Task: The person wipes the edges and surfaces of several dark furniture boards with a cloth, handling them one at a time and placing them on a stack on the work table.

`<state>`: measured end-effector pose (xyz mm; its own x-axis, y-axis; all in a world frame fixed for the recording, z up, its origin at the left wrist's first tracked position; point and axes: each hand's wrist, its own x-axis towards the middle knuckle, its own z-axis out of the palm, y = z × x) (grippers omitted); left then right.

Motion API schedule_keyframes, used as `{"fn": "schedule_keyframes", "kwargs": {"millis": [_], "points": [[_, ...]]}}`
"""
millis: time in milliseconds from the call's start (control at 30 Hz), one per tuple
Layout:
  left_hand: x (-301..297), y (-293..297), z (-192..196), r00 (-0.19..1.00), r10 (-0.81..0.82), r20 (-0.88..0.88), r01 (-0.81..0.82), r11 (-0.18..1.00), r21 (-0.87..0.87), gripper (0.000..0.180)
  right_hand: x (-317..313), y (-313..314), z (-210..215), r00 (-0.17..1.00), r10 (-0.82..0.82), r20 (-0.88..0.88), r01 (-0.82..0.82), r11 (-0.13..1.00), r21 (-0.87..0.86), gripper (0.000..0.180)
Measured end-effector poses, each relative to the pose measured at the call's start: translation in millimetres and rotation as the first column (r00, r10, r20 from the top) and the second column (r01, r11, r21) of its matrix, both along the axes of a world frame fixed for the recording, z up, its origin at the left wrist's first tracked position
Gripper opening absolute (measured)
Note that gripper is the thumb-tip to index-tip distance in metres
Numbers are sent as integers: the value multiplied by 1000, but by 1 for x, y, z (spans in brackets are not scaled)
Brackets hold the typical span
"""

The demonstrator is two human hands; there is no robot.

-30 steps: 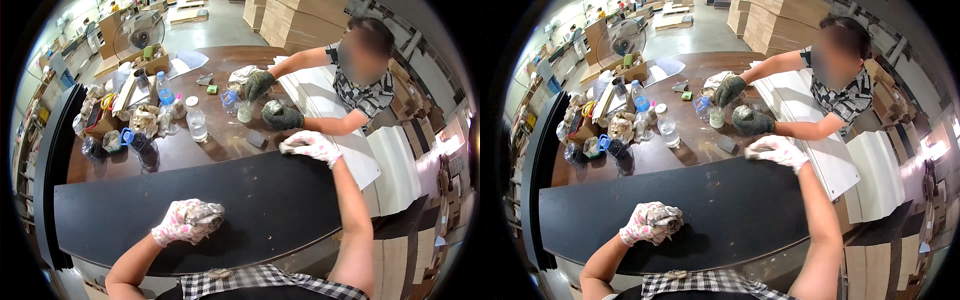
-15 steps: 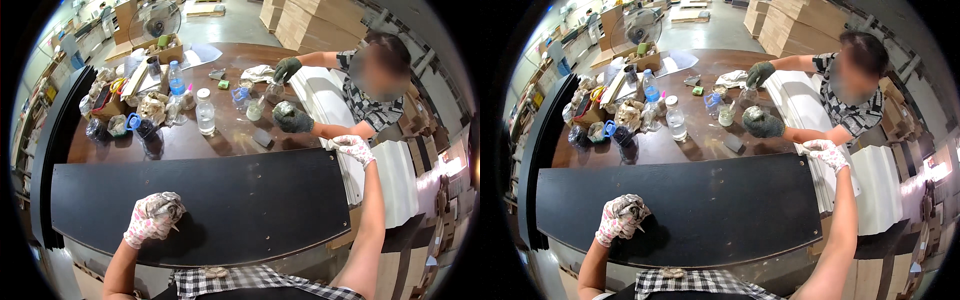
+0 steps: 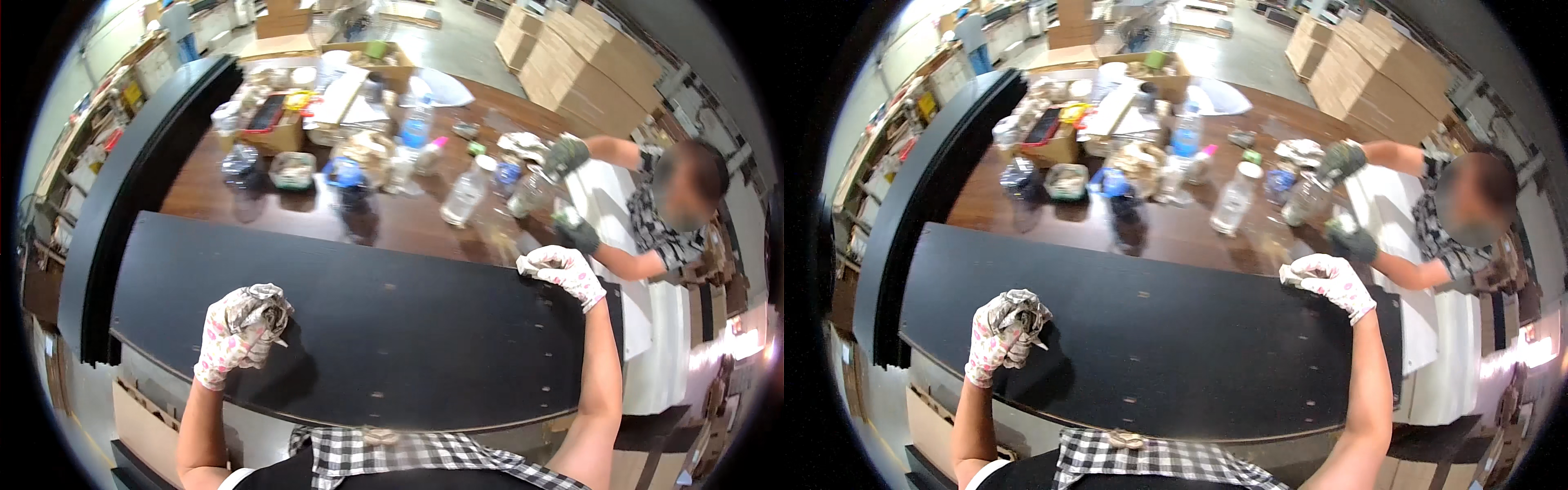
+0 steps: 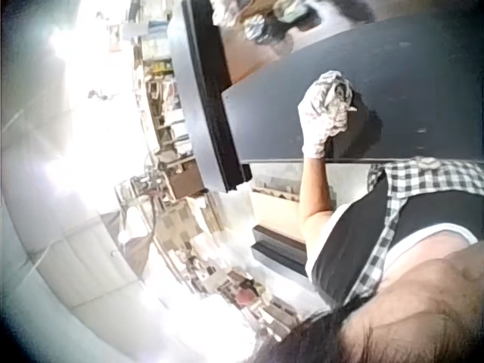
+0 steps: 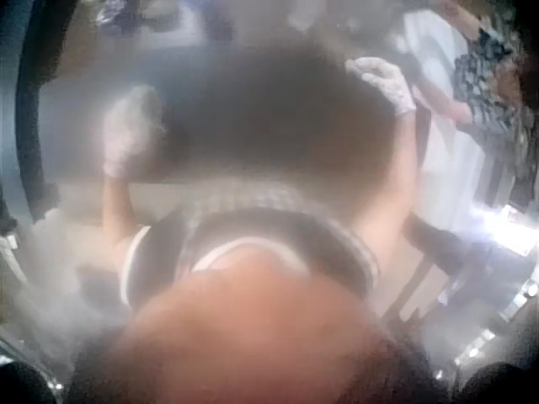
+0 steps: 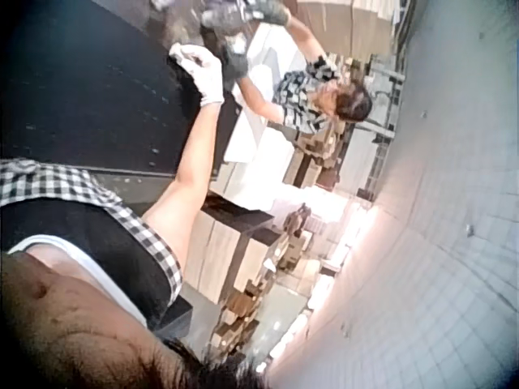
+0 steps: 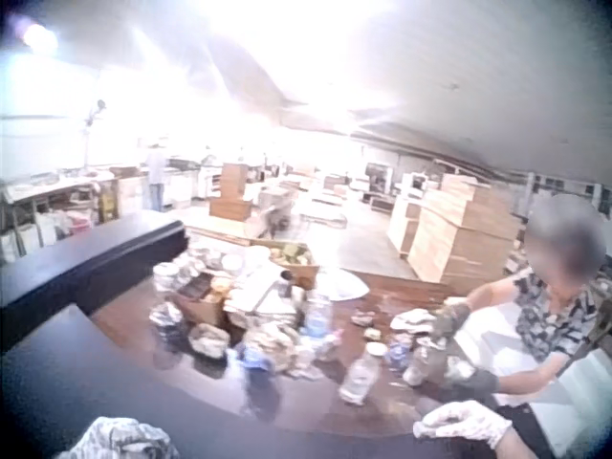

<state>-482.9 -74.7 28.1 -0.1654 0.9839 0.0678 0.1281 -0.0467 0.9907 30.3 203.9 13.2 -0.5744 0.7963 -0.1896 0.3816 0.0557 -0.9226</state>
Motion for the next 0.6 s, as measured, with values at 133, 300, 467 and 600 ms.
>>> {"fn": "schedule_keyframes", "kwargs": {"millis": [133,300,467,600], "points": [[-102,-37,8,912,143,-383,-114,989,98,40,-159,-18,-8,978,134,-158,-150,984,-95,26],[-190,-90,-10,814,225,-536,-229,971,61,39,-384,-34,-17,822,428,-375,-494,864,-95,35],[-208,-110,-25,961,241,-139,-239,971,32,35,-593,-61,-22,766,615,-188,-570,785,244,26],[-214,-111,-18,920,194,-340,-152,978,144,40,-722,-95,-12,751,658,-46,-574,686,447,21]]}}
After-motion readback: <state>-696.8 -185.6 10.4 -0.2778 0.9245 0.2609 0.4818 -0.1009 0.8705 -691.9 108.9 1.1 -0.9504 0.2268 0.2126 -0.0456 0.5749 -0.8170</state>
